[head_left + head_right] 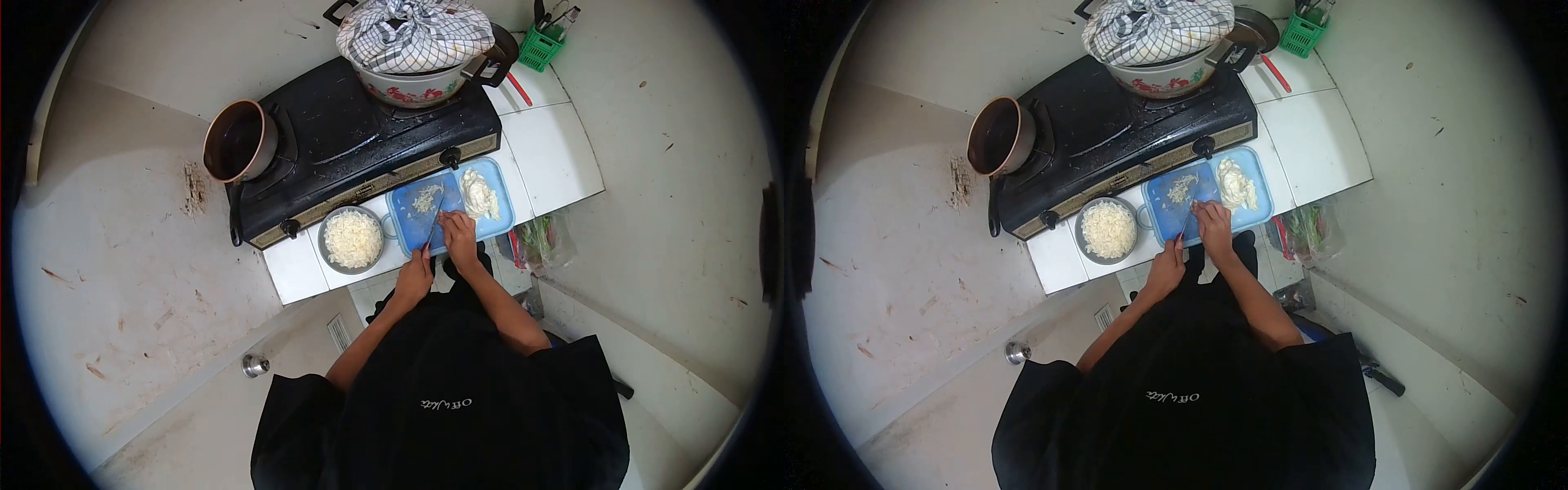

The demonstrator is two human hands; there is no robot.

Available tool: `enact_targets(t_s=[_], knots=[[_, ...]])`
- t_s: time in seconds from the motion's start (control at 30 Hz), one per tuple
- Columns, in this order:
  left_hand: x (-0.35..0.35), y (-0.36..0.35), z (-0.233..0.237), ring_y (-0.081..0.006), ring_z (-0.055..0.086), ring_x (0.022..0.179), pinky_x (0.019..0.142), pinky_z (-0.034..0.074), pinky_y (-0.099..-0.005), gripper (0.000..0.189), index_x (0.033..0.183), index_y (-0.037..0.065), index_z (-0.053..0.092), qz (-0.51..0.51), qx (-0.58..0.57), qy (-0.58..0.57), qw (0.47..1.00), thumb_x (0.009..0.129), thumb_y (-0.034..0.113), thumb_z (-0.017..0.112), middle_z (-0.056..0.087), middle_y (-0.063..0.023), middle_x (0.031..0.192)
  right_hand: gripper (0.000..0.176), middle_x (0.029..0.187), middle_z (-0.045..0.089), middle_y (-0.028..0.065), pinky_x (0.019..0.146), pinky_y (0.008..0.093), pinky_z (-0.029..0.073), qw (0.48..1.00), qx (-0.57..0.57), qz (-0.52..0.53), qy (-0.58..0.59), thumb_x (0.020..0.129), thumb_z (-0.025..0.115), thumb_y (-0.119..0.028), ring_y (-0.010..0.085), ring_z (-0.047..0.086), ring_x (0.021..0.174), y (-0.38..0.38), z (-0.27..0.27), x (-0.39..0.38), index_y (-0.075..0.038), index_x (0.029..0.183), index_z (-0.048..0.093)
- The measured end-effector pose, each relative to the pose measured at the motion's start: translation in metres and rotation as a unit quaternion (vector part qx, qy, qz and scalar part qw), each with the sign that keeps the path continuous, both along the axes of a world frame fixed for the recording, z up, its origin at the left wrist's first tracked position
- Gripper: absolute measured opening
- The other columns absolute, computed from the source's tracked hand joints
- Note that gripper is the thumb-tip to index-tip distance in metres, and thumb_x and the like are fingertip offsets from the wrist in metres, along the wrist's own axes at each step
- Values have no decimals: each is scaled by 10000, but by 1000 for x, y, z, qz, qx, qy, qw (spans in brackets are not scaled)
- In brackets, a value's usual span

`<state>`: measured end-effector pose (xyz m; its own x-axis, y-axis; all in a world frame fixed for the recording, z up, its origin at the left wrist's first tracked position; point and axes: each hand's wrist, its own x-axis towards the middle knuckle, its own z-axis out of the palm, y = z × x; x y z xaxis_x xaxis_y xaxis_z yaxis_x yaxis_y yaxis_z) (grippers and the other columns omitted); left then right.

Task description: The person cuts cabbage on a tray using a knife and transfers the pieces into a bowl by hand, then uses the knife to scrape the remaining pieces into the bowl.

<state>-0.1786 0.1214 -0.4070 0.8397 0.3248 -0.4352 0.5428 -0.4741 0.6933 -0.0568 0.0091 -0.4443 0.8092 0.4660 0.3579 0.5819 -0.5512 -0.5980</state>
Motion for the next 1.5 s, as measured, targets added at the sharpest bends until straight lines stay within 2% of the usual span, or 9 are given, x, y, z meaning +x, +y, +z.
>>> enact_targets(t_s=[0.27,0.43,0.93,1.07,1.17,1.27,1.5], knots=[[9,-1,-7,-575,641,825,752,501,-653,358,1150,-14,467,13,34,13,999,1099,327,372,652,-380,829,253,1090,697,51,904,383,451,1000,5,-7,-16,824,712,-13,239,633,1099,-1,-7,0,-48,1073,736],[1,4,4,-581,634,854,745,475,-649,382,1184,8,477,36,-19,9,999,1107,363,357,656,-374,860,238,1091,705,75,914,395,461,1000,7,-5,-15,838,701,9,262,639,1085,-2,-3,-2,-23,1071,744],[2,-3,-1,-586,628,805,719,470,-663,372,1177,-8,469,13,-30,-8,999,1107,343,366,647,-377,819,291,1089,702,74,907,380,449,1000,3,-15,9,827,684,36,254,632,1089,1,-4,-2,-27,1105,742],[1,-7,-11,-583,633,807,727,478,-668,371,1184,-7,466,6,17,1,1000,1105,342,368,648,-375,819,281,1090,711,74,909,381,456,1000,-2,-18,-4,826,694,25,252,639,1076,2,-3,-3,-29,1097,747],[8,-3,0,-577,639,778,698,496,-662,322,1141,-3,466,12,47,-6,999,1088,310,415,659,-365,813,263,1082,719,74,909,383,462,999,8,-27,-15,832,713,13,254,648,1067,5,-5,-3,-31,1089,750],[4,-2,1,-578,637,807,725,486,-667,362,1171,-2,472,19,42,24,999,1104,338,372,650,-374,819,246,1073,725,74,909,383,466,999,15,-32,-19,838,732,2,259,656,1059,1,-8,-2,-33,1081,752],[3,-3,0,-577,635,791,701,484,-660,359,1151,-7,480,20,1,-17,1000,1102,335,383,649,-370,803,213,1070,725,78,909,385,466,999,23,-31,-11,844,739,-9,264,655,1079,3,-4,-4,-30,1055,751]])
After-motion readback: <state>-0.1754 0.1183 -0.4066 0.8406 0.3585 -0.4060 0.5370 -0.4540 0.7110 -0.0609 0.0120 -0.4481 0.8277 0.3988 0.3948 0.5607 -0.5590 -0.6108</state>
